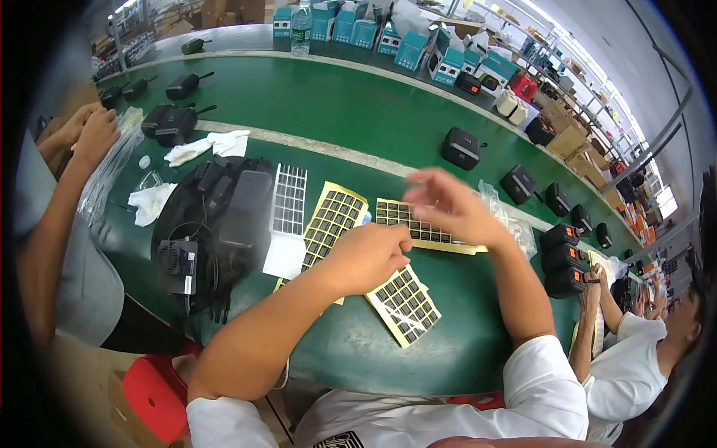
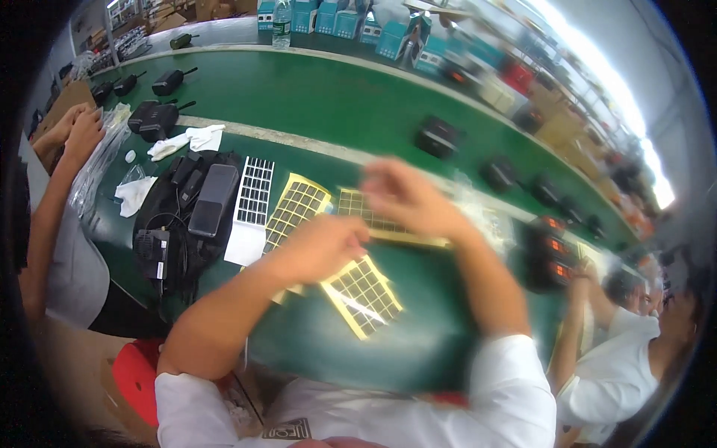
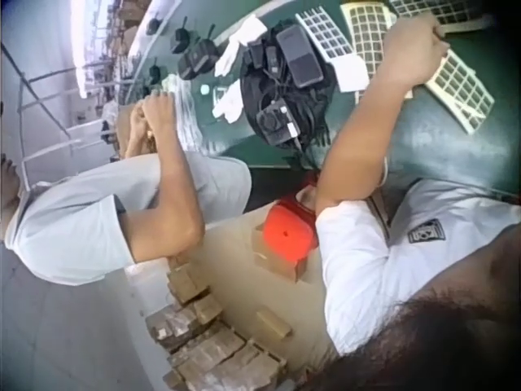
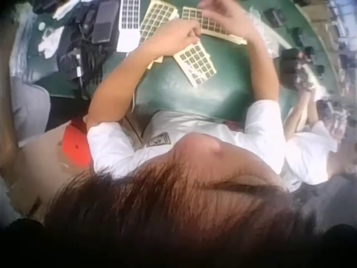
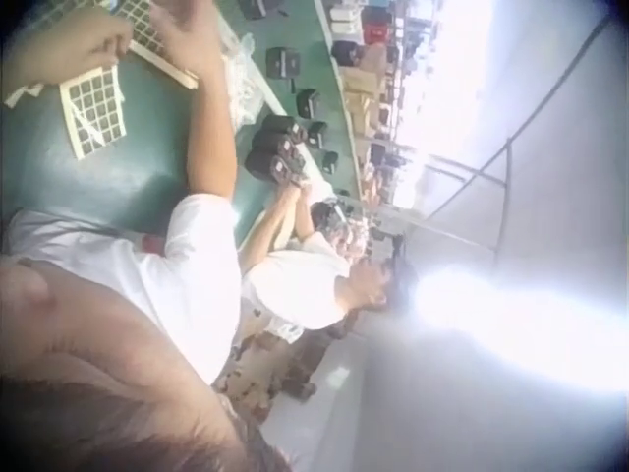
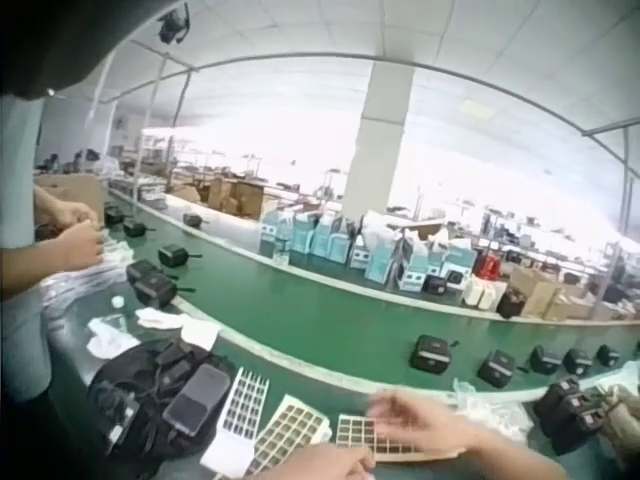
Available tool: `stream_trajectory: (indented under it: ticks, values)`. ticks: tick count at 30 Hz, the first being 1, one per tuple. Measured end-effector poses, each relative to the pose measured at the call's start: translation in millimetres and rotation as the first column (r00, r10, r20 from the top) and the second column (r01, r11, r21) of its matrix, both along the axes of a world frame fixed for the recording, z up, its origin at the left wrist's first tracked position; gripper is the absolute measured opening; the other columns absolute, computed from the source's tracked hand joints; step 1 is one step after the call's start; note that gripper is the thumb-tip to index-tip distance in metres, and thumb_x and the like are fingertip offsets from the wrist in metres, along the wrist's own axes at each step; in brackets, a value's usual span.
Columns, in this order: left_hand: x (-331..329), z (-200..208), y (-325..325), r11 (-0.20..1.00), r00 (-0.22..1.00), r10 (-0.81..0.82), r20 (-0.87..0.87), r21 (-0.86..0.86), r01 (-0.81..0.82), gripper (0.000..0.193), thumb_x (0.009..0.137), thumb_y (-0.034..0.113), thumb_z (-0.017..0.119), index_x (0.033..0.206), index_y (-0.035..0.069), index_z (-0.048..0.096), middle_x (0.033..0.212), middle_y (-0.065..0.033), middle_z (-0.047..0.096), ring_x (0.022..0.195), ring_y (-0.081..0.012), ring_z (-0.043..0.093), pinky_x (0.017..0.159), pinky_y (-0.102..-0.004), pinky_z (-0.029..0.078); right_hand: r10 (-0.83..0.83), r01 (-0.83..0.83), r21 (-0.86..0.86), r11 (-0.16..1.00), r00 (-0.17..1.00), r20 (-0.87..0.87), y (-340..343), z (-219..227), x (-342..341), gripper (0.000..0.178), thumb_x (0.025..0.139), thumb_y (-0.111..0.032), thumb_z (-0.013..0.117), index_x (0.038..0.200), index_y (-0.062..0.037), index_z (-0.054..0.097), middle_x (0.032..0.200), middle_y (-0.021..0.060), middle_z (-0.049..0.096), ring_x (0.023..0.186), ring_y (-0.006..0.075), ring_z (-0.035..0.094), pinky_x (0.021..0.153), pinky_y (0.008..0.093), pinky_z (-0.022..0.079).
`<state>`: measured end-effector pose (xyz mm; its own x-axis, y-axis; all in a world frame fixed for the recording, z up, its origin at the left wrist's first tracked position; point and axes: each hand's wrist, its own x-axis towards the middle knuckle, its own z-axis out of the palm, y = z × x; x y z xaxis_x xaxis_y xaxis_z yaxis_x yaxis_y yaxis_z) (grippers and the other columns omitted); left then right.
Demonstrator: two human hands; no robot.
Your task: The person applies small labels to plastic electronic enclosures by hand on an assembly line.
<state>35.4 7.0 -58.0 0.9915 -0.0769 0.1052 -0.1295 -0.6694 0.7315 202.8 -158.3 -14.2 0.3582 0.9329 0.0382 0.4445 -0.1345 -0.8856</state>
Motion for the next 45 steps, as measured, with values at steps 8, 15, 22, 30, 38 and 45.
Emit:
stream_trajectory:
  ticks: [8, 15, 22, 30, 38, 45]
  values:
    - [10, 11, -5, 0.999, 0.996, -0.031, 0.084, -0.007, 0.032, 0.020, 0.094, 0.014, 0.066, 0.111, 0.007, 0.058, 0.096, -0.0083, 0.072, 0.090, -0.0325, 0.069, 0.077, -0.0453, 0.053, -0.027, 0.050, 0.031, 0.998, 0.866, -0.499, -42, -56, -60, 0.076, 0.092, 0.004, 0.068, 0.154, -0.0095, 0.027, 0.118, 0.0097, 0.067, 0.085, 0.0061, 0.060, 0.068, 0.0249, 0.049]
    - [10, 0, -5, 0.992, 0.924, -0.092, 0.372, 0.114, 0.053, 0.016, 0.092, 0.011, 0.067, 0.106, 0.009, 0.060, 0.100, -0.0068, 0.070, 0.095, -0.0316, 0.066, 0.082, -0.0440, 0.049, -0.085, 0.115, 0.036, 0.993, 0.883, -0.461, -39, -64, -64, 0.060, 0.095, -0.004, 0.069, 0.146, -0.0057, 0.038, 0.105, 0.0040, 0.066, 0.085, 0.0055, 0.060, 0.068, 0.0250, 0.049]
    - [9, 12, -6, 0.999, 0.977, -0.037, 0.210, -0.031, 0.045, 0.019, 0.091, 0.011, 0.069, 0.107, 0.006, 0.062, 0.099, -0.0098, 0.067, 0.096, -0.0308, 0.064, 0.082, -0.0417, 0.051, -0.018, 0.116, 0.156, 0.981, 0.853, -0.521, -38, -69, -64, 0.048, 0.095, -0.006, 0.069, 0.138, -0.0017, 0.049, 0.117, 0.0059, 0.064, 0.101, 0.0089, 0.059, 0.087, 0.0289, 0.051]
    - [10, 10, -7, 0.995, 0.952, -0.041, 0.304, 0.103, 0.010, 0.030, 0.082, 0.012, 0.078, 0.110, 0.006, 0.066, 0.109, -0.0090, 0.061, 0.098, -0.0283, 0.064, 0.082, -0.0388, 0.054, -0.105, 0.148, 0.082, 0.986, 0.918, -0.383, -39, -65, -61, 0.052, 0.092, -0.019, 0.076, 0.137, -0.0051, 0.053, 0.107, 0.0039, 0.066, 0.088, 0.0081, 0.058, 0.078, 0.0275, 0.051]
    - [13, 10, -9, 0.975, 0.907, -0.084, 0.412, 0.224, -0.012, 0.024, 0.081, 0.010, 0.080, 0.098, 0.006, 0.065, 0.124, -0.0177, 0.055, 0.110, -0.0357, 0.058, 0.090, -0.0428, 0.052, -0.072, 0.131, 0.130, 0.983, 0.920, -0.386, -41, -62, -63, 0.042, 0.096, -0.006, 0.070, 0.132, -0.0039, 0.050, 0.090, -0.0030, 0.059, 0.075, 0.0010, 0.054, 0.066, 0.0193, 0.044]
    - [5, 7, -6, 0.970, 0.924, -0.105, 0.368, 0.244, 0.013, 0.020, 0.082, 0.010, 0.080, 0.091, 0.006, 0.062, 0.129, -0.0163, 0.056, 0.114, -0.0362, 0.058, 0.095, -0.0438, 0.050, -0.061, 0.150, 0.136, 0.979, 0.859, -0.508, -35, -87, -60, 0.032, 0.105, -0.028, 0.059, 0.125, -0.0035, 0.060, 0.108, 0.0092, 0.068, 0.100, 0.0147, 0.063, 0.088, 0.0314, 0.051]
